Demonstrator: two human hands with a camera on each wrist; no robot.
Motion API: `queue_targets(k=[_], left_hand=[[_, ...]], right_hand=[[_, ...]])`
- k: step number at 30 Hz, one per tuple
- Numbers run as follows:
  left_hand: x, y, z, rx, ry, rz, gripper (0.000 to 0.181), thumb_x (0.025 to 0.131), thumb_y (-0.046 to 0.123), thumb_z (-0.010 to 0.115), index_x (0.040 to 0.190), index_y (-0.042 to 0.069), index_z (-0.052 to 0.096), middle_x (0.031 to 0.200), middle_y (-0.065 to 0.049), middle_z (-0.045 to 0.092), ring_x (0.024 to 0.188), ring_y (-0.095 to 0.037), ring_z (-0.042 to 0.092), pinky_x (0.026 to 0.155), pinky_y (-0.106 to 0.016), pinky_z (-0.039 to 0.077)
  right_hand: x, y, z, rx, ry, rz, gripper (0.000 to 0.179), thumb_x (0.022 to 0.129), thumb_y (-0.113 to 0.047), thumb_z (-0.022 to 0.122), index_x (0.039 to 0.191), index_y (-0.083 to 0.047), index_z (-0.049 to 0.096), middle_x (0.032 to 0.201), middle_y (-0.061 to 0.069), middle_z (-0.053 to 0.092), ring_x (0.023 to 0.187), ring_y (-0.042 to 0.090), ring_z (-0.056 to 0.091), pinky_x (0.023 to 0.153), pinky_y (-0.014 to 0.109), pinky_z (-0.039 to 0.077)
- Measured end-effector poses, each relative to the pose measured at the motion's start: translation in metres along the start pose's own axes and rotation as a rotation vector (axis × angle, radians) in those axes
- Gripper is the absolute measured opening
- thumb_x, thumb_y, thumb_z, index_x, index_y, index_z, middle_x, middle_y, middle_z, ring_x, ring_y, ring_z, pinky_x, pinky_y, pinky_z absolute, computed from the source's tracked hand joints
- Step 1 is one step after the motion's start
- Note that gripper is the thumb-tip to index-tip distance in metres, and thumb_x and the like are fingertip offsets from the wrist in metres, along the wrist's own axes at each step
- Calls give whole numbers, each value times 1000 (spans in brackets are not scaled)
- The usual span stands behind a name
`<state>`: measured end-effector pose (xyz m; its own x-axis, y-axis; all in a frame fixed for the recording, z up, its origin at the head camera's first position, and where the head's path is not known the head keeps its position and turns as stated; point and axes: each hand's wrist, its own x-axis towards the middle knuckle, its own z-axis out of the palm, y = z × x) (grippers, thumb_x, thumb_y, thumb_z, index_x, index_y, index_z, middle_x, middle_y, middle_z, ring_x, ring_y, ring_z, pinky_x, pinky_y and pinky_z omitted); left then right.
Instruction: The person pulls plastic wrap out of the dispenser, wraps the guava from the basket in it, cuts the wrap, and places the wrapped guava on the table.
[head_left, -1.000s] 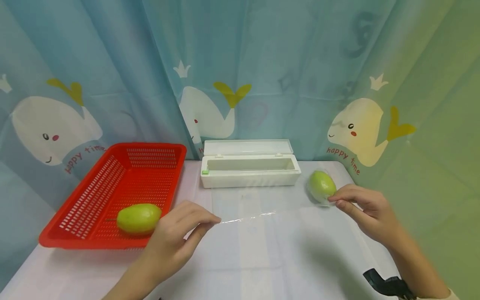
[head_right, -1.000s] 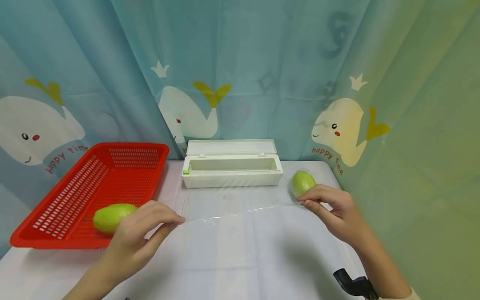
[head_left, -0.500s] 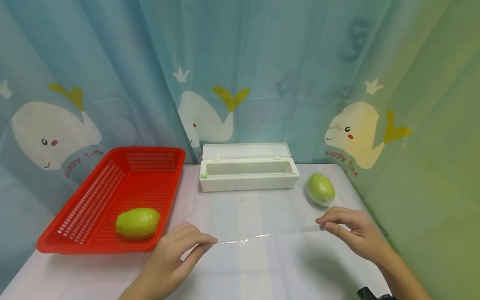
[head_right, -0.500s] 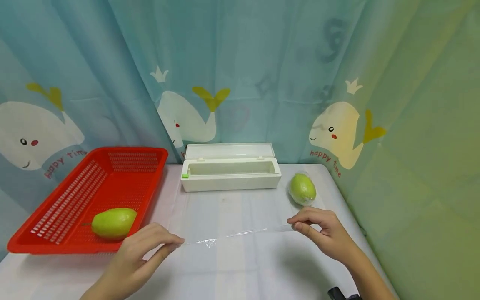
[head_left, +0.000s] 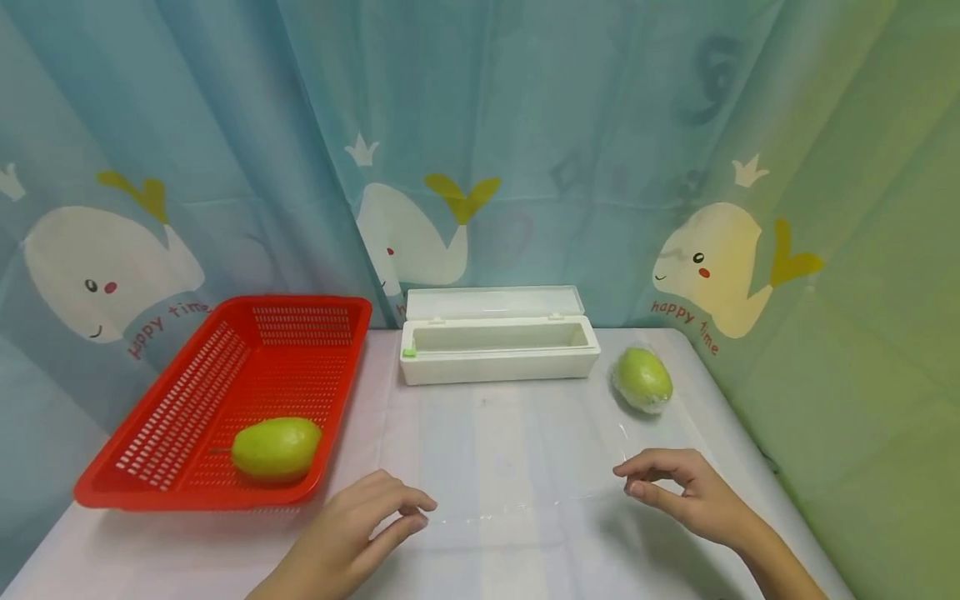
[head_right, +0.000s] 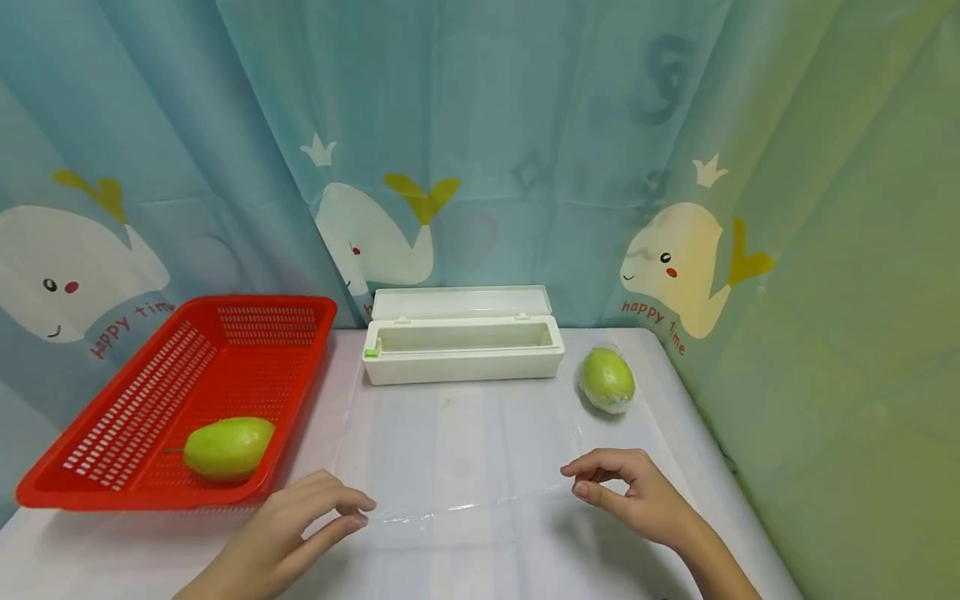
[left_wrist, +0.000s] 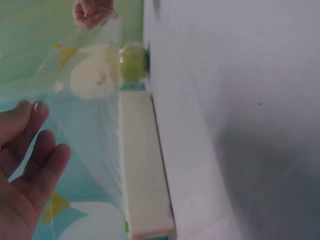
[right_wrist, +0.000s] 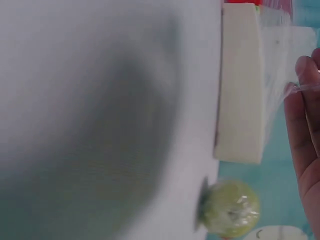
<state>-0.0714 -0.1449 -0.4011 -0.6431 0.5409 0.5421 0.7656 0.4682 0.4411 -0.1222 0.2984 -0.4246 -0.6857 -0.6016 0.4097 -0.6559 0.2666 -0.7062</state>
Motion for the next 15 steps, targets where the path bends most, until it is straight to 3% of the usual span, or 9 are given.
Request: queue_targets(k=[5, 12, 15], left_hand=[[-3, -11, 5, -70, -98, 35, 18, 95, 18, 69, 105, 33, 67, 96, 22, 64, 89, 2, 56, 81, -12, 46], [-10, -22, 15, -129, -354, -107, 8, 98, 29, 63, 101, 33, 69, 95, 25, 59, 90, 4, 54, 81, -19, 51], [-13, -25, 20, -99, -388, -104, 8, 97, 27, 65, 98, 32, 71, 97, 23, 58, 91, 3, 55, 82, -20, 52]], right_hand=[[-3, 11, 8, 43, -58, 8, 31, 86, 11, 66, 103, -13, 74, 91, 6, 75, 84, 10, 70, 79, 25, 55], [-3, 26, 20, 38, -136, -94, 26, 84, 7, 72, 96, -16, 72, 90, -3, 71, 83, 7, 66, 75, 25, 53], [-3, 29, 24, 22, -160, -96, 25, 82, 4, 74, 93, -18, 72, 90, -7, 70, 82, 7, 65, 74, 24, 52]])
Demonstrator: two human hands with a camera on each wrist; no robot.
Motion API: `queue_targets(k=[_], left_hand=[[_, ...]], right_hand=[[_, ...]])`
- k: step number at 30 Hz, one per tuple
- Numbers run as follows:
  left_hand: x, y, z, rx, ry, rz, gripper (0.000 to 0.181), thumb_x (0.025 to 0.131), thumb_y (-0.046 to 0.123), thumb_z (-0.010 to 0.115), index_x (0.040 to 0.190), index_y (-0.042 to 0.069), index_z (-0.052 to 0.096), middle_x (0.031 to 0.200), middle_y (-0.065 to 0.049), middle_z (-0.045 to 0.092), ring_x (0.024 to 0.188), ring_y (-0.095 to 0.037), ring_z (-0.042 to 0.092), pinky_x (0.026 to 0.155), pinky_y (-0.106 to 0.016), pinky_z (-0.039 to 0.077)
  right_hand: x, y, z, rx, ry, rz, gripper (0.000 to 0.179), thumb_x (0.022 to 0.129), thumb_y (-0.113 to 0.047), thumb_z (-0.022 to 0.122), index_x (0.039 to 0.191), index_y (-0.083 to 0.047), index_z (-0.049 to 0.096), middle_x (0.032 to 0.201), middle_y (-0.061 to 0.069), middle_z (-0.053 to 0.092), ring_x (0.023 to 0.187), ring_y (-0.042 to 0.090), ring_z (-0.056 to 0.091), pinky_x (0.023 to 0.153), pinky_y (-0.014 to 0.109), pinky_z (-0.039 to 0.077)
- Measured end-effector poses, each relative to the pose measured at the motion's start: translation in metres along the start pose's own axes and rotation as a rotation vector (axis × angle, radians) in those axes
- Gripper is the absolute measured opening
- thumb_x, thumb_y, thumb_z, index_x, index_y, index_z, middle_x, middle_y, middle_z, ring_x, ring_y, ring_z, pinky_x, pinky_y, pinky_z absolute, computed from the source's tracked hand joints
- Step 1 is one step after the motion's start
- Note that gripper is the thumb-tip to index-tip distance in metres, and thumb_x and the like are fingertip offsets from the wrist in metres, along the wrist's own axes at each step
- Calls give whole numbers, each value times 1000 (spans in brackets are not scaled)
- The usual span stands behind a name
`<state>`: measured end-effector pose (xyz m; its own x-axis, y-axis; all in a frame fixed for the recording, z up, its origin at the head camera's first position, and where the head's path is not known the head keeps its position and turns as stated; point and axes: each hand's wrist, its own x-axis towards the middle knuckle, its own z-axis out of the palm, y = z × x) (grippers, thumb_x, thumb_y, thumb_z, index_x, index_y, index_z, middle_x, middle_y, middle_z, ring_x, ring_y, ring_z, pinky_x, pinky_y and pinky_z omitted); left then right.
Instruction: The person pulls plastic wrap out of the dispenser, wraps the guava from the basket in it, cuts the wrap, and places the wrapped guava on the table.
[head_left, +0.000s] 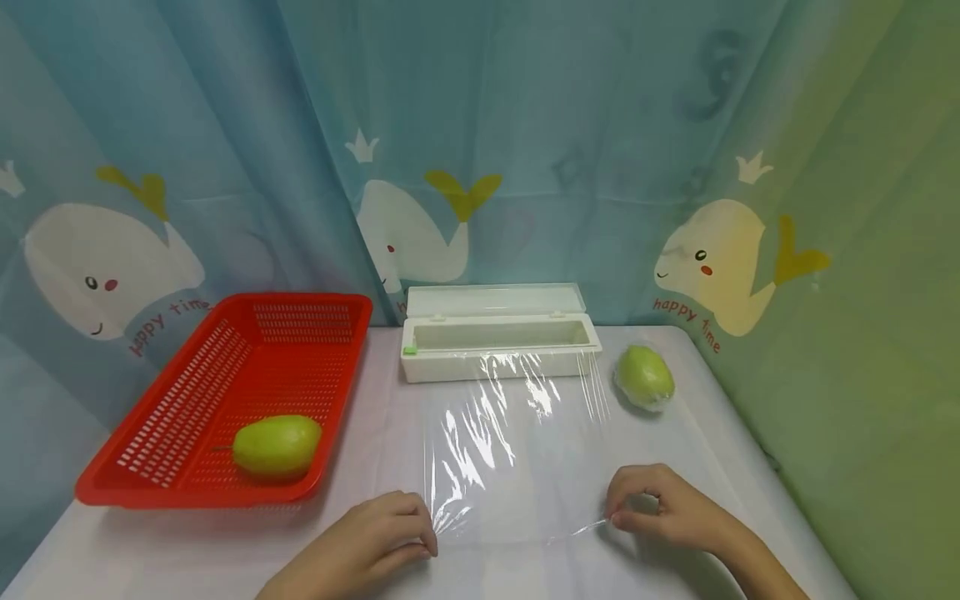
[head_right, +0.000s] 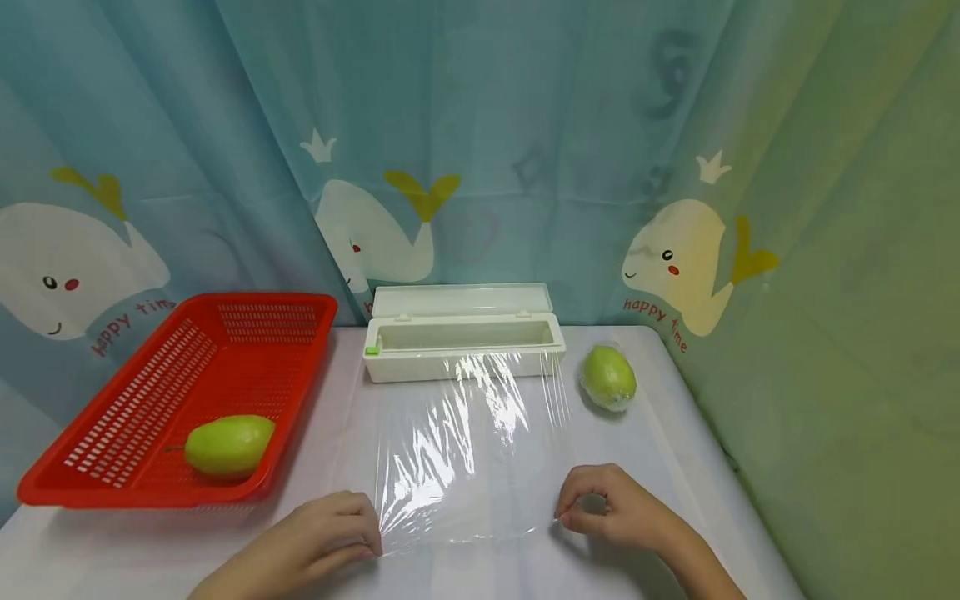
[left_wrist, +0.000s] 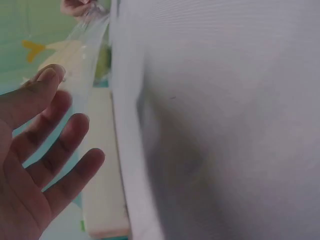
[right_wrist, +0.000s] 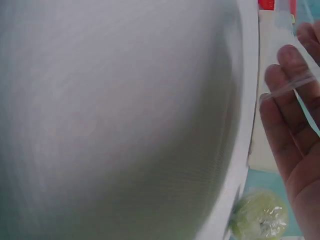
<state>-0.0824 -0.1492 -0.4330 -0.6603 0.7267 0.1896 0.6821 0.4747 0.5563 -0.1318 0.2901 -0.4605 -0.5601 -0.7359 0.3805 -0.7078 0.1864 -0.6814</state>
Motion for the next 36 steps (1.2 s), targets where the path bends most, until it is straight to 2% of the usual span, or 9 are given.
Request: queue_targets(k=[4, 8, 10, 15, 18, 26, 31, 33, 36], left_hand=[[-1, -1, 6, 56, 5, 14, 9, 94, 22, 69, 95, 31, 72, 96, 20, 56, 89, 2, 54, 80, -18, 51], [0, -1, 6, 67, -52, -24, 9, 93, 22, 70, 95, 30, 72, 94, 20, 58, 87, 2, 53, 79, -19, 51], [0, -2, 8, 82, -53, -10, 9, 93, 22, 70, 94, 30, 72, 92, 20, 59, 86, 2, 53, 78, -18, 50], [-1, -7, 14, 149, 4, 62, 10, 89, 19, 73, 89, 29, 72, 84, 21, 56, 81, 3, 51, 72, -12, 45], [0, -9, 16, 170, 4, 58, 12, 88, 17, 74, 87, 29, 73, 82, 21, 57, 79, 3, 52, 71, -12, 45], [5, -7, 19, 246, -52, -39, 17, 82, 10, 73, 83, 27, 69, 79, 22, 59, 75, 1, 52, 71, -19, 47], [9, -4, 15, 223, -104, -106, 8, 86, 23, 73, 83, 29, 70, 79, 25, 59, 75, 1, 51, 71, -21, 47], [10, -2, 12, 207, -103, -137, 4, 88, 31, 73, 85, 30, 71, 79, 26, 59, 75, 2, 52, 71, -22, 47], [11, 1, 7, 187, -47, -188, 10, 91, 38, 70, 90, 29, 74, 73, 27, 56, 70, 4, 49, 67, -24, 46]], right_hand=[[0, 1, 4, -43, -20, 21, 24, 79, 1, 77, 89, -20, 73, 89, -9, 69, 82, 6, 64, 74, 23, 52], [1, 3, 8, -105, -24, 1, 21, 80, -2, 78, 86, -21, 73, 86, -10, 69, 80, 4, 64, 73, 19, 50], [2, 4, 9, -126, -25, 6, 18, 83, -4, 76, 85, -21, 73, 85, -11, 69, 80, 3, 63, 72, 17, 50], [5, 1, 8, -145, -19, 117, 14, 94, -11, 68, 89, -23, 74, 83, -13, 70, 78, -1, 62, 68, 19, 51], [9, -2, 8, -135, -20, 198, 13, 97, -14, 65, 91, -23, 73, 80, -13, 70, 74, -3, 61, 66, 20, 51], [20, 1, 11, -73, -24, 282, 9, 95, -15, 67, 100, -18, 74, 90, -6, 74, 78, 0, 62, 67, 23, 52], [25, 5, 12, -70, -35, 306, 9, 94, -16, 68, 100, -19, 74, 93, -6, 74, 77, 0, 59, 65, 22, 50], [27, 6, 12, -63, -41, 309, 9, 95, -16, 67, 100, -19, 74, 93, -6, 74, 78, 0, 60, 65, 22, 51], [30, 7, 10, -56, -51, 306, 9, 95, -15, 67, 100, -17, 74, 93, -6, 74, 78, 0, 61, 66, 23, 52]])
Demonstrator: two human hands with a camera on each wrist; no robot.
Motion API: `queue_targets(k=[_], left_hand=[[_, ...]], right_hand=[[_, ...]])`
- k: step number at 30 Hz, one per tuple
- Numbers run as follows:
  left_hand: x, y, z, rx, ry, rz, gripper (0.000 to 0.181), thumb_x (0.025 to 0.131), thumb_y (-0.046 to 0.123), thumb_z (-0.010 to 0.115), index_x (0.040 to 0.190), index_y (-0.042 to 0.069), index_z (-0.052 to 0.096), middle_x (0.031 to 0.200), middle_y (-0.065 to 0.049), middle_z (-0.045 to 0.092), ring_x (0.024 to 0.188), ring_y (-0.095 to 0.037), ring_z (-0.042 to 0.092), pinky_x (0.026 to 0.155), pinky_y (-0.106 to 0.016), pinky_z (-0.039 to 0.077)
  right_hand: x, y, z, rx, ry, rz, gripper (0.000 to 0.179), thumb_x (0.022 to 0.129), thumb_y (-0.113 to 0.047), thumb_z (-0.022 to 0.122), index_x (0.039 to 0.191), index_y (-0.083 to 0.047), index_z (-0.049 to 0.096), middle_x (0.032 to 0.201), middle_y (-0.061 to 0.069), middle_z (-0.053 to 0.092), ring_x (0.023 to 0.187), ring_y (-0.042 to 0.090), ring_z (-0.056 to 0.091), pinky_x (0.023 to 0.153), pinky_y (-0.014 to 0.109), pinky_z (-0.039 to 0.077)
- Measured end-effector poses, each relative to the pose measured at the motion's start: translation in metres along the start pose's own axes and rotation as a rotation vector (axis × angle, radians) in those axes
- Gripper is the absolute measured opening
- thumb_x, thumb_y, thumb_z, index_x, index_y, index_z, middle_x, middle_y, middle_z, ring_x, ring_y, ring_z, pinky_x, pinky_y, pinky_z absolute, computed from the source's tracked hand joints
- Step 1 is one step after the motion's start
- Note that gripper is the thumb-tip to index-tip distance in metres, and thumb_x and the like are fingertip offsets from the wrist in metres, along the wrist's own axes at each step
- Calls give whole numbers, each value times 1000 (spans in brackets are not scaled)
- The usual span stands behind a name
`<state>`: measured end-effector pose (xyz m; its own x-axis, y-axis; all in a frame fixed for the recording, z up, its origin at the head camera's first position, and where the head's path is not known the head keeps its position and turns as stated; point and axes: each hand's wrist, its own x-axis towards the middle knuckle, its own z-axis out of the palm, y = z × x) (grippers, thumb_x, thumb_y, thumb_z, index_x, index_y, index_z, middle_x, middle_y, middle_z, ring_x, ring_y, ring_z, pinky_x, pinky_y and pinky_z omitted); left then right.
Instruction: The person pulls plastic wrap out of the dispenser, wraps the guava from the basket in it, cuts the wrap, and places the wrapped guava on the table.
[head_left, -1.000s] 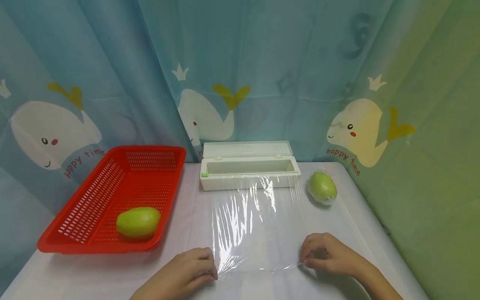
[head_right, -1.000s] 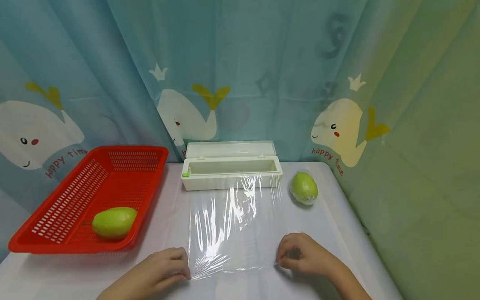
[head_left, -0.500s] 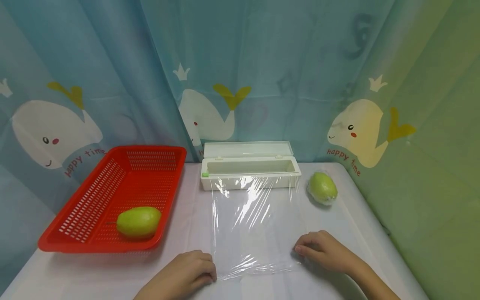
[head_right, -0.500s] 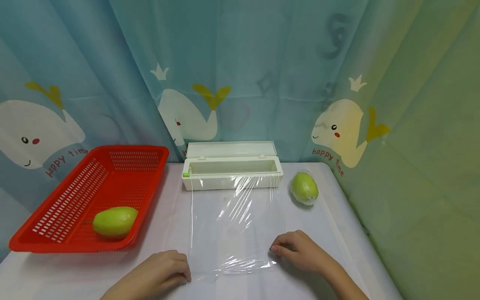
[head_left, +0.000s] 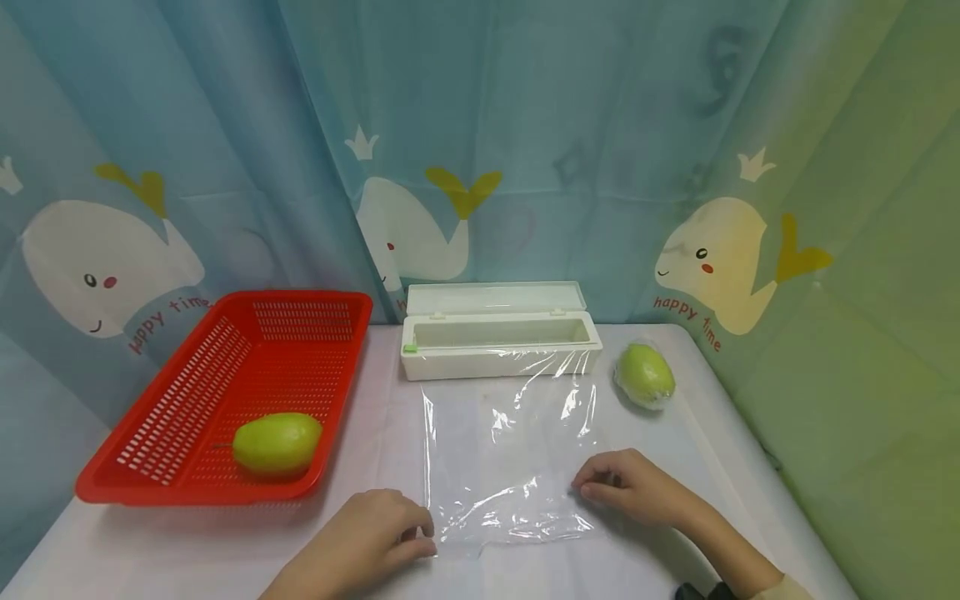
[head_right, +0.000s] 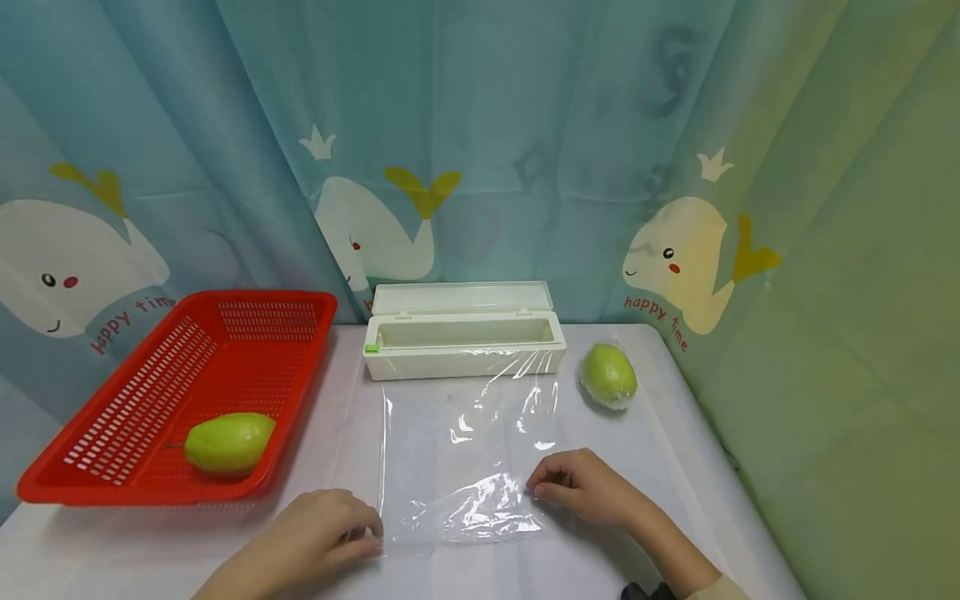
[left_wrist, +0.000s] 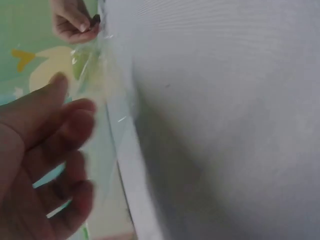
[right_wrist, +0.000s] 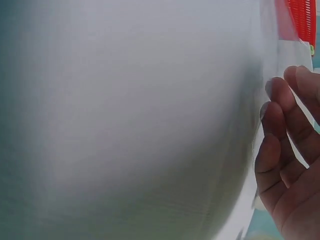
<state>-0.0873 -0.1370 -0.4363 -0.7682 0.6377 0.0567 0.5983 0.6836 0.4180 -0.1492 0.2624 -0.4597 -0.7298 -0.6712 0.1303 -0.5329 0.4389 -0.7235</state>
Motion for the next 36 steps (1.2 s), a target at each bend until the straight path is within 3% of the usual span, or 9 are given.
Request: queue_targets(k=[4, 8, 10, 15, 19, 22, 26, 33, 36], left_hand=[[6, 2, -4, -116, 234, -63, 15, 92, 34, 71, 100, 21, 74, 72, 24, 54, 66, 5, 48, 63, -21, 45], [24, 3, -8, -467, 488, -175, 26, 95, 21, 68, 119, 12, 68, 104, 6, 68, 94, -11, 64, 81, -28, 56], [38, 1, -12, -666, 569, -280, 34, 99, 19, 63, 131, 9, 60, 126, -5, 64, 115, -22, 61, 97, -38, 52], [74, -15, -19, -991, 664, -617, 58, 104, 35, 49, 155, 17, 30, 161, -9, 30, 146, -33, 31, 119, -52, 25], [97, -34, -20, -1094, 653, -768, 72, 103, 50, 37, 162, 23, 4, 168, -4, 4, 154, -30, 5, 122, -55, 7], [110, -47, -20, -1156, 633, -768, 75, 103, 56, 28, 161, 22, -5, 168, 1, -6, 154, -25, -4, 123, -52, 1], [123, -60, -21, -1221, 622, -718, 73, 104, 56, 20, 160, 20, -9, 168, 2, -11, 154, -24, -5, 124, -48, 2], [135, -71, -19, -1216, 588, -606, 65, 104, 57, 17, 160, 24, 19, 166, 2, 14, 153, -19, 7, 124, -46, 4], [137, -74, -18, -1158, 584, -609, 63, 104, 57, 17, 161, 28, 14, 166, 5, 13, 153, -17, 6, 123, -47, 2]], right_hand=[[7, -6, -11, -7, 15, 17, 9, 95, -15, 67, 101, -14, 74, 92, -3, 74, 78, 0, 61, 65, 24, 53], [21, -7, -33, -9, 133, 75, 18, 97, -16, 65, 110, -6, 71, 103, 9, 74, 91, 10, 67, 73, 24, 55], [32, -6, -44, 7, 236, 142, 26, 98, -17, 64, 120, -3, 67, 115, 15, 70, 102, 19, 67, 80, 26, 56], [60, -3, -69, 166, 484, 379, 54, 103, -24, 56, 150, -6, 39, 150, 24, 43, 137, 40, 44, 109, 47, 43], [83, 0, -77, 321, 531, 542, 72, 106, -31, 48, 161, -13, 5, 165, 23, 7, 152, 41, 10, 119, 57, 19], [98, 5, -77, 427, 529, 646, 78, 106, -36, 43, 160, -17, -12, 166, 19, -9, 153, 37, -4, 122, 54, 11], [110, 13, -71, 570, 544, 733, 80, 106, -37, 40, 158, -17, -18, 166, 13, -17, 153, 34, -8, 123, 50, 6], [119, 23, -54, 707, 599, 678, 72, 108, -28, 36, 158, -5, -10, 166, 17, -5, 153, 34, -1, 123, 50, 8], [121, 25, -48, 686, 646, 660, 71, 107, -25, 38, 158, -4, -6, 166, 17, -2, 153, 35, 2, 122, 52, 11]])
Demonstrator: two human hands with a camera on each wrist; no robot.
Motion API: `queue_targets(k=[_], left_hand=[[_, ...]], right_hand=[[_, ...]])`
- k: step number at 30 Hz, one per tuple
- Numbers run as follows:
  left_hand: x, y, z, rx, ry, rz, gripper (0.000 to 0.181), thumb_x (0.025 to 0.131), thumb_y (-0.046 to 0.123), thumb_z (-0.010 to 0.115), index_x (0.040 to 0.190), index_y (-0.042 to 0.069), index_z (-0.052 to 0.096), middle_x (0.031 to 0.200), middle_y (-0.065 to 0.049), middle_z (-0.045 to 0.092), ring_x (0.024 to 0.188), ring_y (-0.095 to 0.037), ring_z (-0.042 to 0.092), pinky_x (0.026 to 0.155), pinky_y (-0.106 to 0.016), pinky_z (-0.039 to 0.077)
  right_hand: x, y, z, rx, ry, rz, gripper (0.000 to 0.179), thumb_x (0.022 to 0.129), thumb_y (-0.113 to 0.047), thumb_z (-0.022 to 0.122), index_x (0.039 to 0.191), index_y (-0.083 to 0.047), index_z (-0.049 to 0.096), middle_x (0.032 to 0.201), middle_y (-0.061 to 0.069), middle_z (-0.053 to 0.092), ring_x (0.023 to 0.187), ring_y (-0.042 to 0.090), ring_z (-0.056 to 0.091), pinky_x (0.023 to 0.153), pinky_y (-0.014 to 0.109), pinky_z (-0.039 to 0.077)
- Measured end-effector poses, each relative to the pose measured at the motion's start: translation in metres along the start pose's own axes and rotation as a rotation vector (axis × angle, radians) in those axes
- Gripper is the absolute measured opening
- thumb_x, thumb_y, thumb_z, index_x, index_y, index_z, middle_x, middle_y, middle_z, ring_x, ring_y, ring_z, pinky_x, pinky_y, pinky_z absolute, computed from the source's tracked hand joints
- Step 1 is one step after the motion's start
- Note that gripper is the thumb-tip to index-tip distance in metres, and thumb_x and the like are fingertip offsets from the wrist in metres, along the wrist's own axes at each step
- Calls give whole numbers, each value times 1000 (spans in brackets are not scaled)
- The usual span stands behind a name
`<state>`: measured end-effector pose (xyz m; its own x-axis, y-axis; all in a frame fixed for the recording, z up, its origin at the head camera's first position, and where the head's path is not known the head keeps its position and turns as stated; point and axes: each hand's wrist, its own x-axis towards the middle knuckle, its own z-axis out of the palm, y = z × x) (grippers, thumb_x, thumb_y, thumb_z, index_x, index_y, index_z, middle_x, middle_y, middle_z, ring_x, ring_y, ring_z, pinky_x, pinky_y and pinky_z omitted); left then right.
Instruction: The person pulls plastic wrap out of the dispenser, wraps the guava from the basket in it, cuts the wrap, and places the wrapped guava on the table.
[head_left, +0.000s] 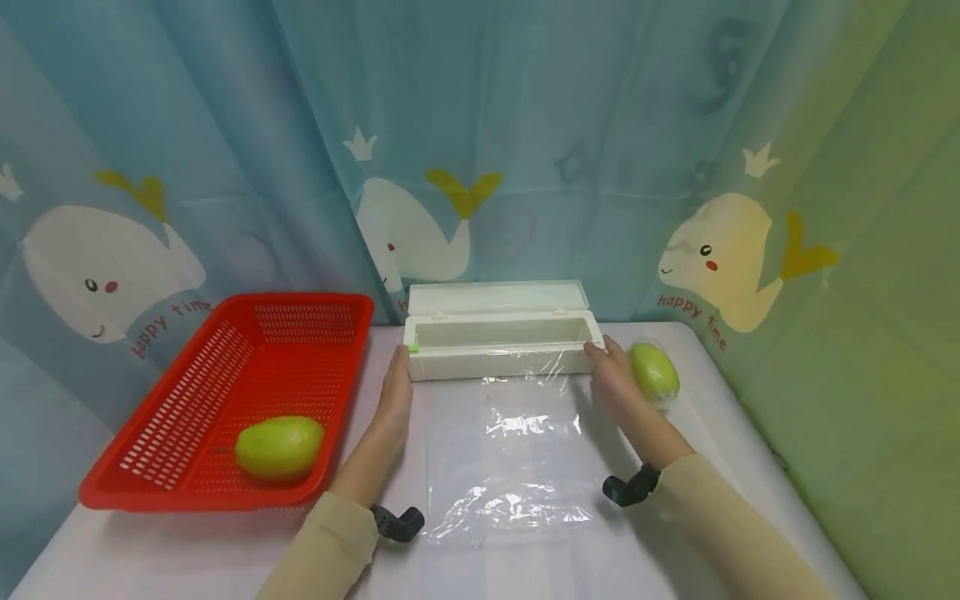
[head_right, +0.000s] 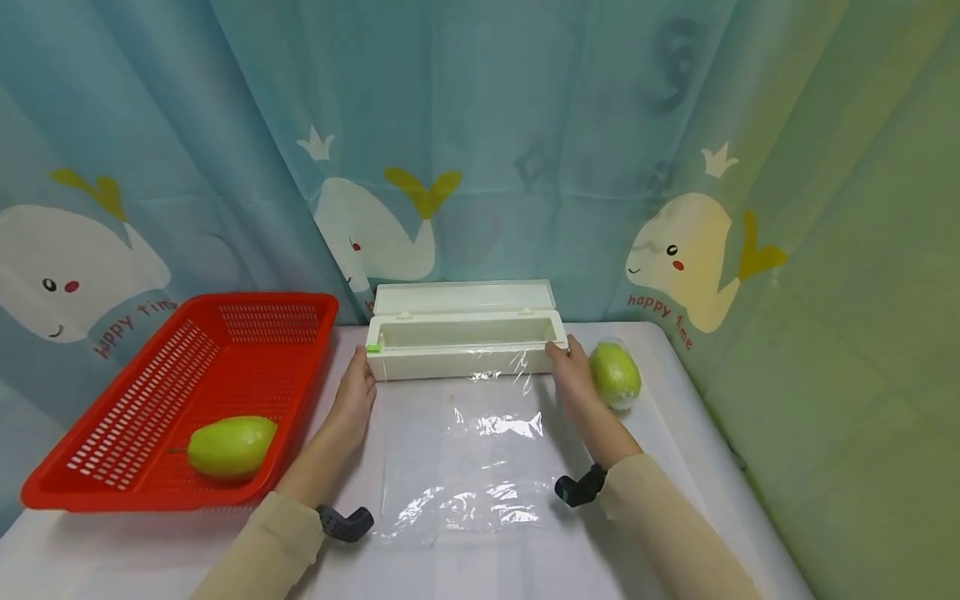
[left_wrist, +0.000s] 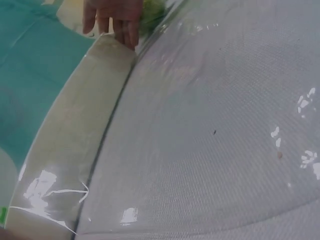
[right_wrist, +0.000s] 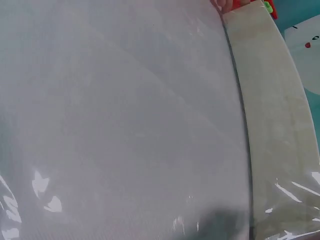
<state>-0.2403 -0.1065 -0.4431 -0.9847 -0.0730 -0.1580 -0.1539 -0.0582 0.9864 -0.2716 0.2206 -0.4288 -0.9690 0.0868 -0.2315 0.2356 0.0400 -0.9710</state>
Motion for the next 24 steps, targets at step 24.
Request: queue_targets(k=[24], left_hand=[[-14, 20, -2, 73, 99, -18, 70, 105, 47, 32, 162, 22, 0, 169, -1, 1, 154, -24, -1, 123, -53, 0]], right_hand=[[-14, -9, 18, -167, 97, -138, 84, 104, -36, 48, 159, -22, -13, 167, 6, -12, 153, 27, -12, 123, 49, -2]])
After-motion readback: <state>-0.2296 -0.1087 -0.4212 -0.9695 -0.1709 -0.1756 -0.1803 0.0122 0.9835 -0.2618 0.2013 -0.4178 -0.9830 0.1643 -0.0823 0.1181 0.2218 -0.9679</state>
